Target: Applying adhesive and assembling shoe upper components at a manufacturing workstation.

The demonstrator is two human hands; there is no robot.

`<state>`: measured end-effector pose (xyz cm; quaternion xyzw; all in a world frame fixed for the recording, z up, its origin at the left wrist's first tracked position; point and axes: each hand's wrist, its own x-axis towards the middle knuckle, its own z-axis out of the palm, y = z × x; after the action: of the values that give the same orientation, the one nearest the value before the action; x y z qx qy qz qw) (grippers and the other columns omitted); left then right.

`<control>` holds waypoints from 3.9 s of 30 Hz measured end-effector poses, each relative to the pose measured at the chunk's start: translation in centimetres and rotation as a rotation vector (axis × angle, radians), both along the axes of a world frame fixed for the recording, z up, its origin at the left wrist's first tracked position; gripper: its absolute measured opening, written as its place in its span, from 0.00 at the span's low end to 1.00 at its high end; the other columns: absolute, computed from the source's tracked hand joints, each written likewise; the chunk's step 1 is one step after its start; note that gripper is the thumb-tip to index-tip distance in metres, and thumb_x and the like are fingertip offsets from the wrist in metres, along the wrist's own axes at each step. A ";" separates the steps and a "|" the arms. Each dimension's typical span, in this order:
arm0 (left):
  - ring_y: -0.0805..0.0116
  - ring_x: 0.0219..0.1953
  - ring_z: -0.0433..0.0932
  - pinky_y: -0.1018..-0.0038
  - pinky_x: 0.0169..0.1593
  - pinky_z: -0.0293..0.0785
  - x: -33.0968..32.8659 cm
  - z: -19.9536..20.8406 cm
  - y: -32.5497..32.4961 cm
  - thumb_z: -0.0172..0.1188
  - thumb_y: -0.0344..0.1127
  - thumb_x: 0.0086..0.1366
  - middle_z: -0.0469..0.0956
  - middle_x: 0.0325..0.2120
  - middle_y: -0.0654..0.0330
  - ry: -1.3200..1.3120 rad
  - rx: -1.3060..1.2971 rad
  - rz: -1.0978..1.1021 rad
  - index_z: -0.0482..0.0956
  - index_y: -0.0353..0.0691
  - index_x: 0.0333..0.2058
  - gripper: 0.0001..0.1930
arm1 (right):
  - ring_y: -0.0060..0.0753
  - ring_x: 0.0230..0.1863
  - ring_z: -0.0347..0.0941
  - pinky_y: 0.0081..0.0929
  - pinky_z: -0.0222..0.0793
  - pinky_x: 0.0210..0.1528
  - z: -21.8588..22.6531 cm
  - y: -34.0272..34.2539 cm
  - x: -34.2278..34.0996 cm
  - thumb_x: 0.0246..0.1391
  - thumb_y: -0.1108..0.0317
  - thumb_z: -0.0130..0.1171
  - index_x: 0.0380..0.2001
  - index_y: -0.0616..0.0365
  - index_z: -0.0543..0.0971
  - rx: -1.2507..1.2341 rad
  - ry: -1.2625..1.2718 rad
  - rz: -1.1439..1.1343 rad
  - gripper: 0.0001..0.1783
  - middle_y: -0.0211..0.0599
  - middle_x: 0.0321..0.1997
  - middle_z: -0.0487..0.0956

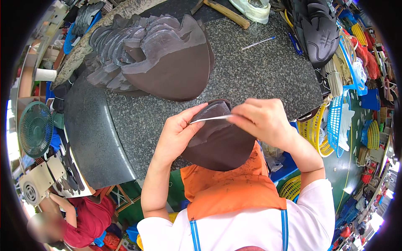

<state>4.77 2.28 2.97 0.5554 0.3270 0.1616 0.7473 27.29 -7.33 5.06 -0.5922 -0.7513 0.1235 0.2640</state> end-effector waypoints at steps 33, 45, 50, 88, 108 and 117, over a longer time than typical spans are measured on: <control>0.46 0.46 0.77 0.56 0.48 0.76 0.9 -4.6 -5.5 0.62 0.26 0.52 0.76 0.41 0.51 0.239 1.422 0.200 0.76 0.34 0.41 0.15 | 0.48 0.49 0.76 0.37 0.77 0.48 -2.0 0.7 -2.6 0.45 0.68 0.56 0.31 0.62 0.72 0.085 0.011 0.252 0.10 0.50 0.50 0.76; 0.56 0.45 0.73 0.60 0.49 0.67 3.2 1.5 8.7 0.66 0.37 0.57 0.75 0.44 0.57 0.592 1.742 0.438 0.78 0.38 0.47 0.19 | 0.29 0.32 0.75 0.27 0.72 0.34 -1.8 0.8 -0.3 0.48 0.77 0.65 0.39 0.59 0.79 -0.021 0.600 -0.097 0.13 0.33 0.36 0.78; 0.54 0.43 0.74 0.63 0.46 0.73 4.3 -0.3 14.5 0.65 0.38 0.59 0.73 0.44 0.54 0.855 1.577 0.450 0.77 0.39 0.50 0.20 | 0.26 0.47 0.73 0.26 0.68 0.52 -0.8 -2.5 2.6 0.53 0.75 0.57 0.47 0.63 0.75 -0.081 0.972 -0.289 0.17 0.33 0.40 0.77; 0.51 0.42 0.82 0.65 0.40 0.80 2.0 1.6 -3.0 0.56 0.19 0.61 0.79 0.45 0.46 0.164 1.027 -0.022 0.70 0.35 0.58 0.25 | 0.30 0.22 0.75 0.29 0.72 0.25 1.5 -2.8 -3.7 0.45 0.71 0.69 0.51 0.59 0.76 -0.231 0.397 -0.208 0.26 0.33 0.29 0.79; 0.55 0.39 0.84 0.70 0.41 0.83 1.2 1.7 -4.2 0.61 0.24 0.49 0.82 0.41 0.51 -0.070 1.420 -0.042 0.82 0.37 0.40 0.17 | 0.41 0.26 0.77 0.34 0.70 0.27 0.8 -0.2 1.0 0.59 0.63 0.56 0.24 0.60 0.72 -0.110 0.702 -0.284 0.13 0.41 0.21 0.75; 0.61 0.51 0.69 0.63 0.51 0.67 2.2 -2.5 -4.7 0.61 0.33 0.54 0.74 0.48 0.62 0.253 1.875 -0.017 0.83 0.47 0.44 0.16 | 0.49 0.33 0.74 0.39 0.71 0.35 -3.2 3.6 -0.5 0.52 0.74 0.59 0.36 0.62 0.72 0.012 0.442 -0.054 0.09 0.47 0.35 0.75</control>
<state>6.93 -2.41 0.52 0.9454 0.1383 0.2919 -0.0438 26.76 -3.75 1.89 -0.5688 -0.6598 0.2389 0.4290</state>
